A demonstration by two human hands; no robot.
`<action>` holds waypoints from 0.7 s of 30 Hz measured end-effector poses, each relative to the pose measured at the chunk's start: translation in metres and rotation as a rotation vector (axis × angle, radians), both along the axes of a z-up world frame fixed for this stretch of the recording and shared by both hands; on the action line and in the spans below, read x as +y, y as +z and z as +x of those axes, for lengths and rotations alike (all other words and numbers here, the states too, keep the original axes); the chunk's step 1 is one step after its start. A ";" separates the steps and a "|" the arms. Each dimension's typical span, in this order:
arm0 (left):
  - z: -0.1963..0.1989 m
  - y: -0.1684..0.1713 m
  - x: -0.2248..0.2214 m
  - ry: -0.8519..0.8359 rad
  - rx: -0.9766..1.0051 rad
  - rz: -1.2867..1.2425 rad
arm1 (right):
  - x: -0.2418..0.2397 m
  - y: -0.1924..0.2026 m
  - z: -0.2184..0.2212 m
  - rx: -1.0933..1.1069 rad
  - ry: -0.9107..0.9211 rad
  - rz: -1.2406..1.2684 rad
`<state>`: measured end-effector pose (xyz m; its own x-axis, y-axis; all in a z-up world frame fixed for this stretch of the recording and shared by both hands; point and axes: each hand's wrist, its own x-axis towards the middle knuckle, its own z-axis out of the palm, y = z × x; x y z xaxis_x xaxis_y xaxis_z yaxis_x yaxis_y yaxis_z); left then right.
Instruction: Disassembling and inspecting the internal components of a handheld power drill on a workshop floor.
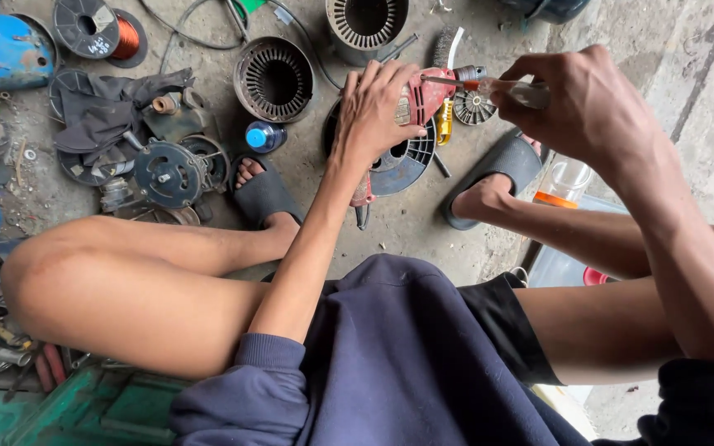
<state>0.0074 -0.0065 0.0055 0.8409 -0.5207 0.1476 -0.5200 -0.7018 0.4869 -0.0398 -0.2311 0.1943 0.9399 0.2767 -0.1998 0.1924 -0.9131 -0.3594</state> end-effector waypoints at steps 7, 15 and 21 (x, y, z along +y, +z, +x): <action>-0.002 0.001 0.001 0.011 -0.009 -0.026 | 0.035 0.027 0.034 0.106 -0.043 -0.218; -0.003 0.005 0.004 0.012 -0.010 -0.061 | 0.047 0.027 0.048 -0.077 0.261 -0.400; -0.001 -0.001 0.002 0.021 0.004 -0.077 | 0.055 0.015 0.039 -0.319 0.339 -0.548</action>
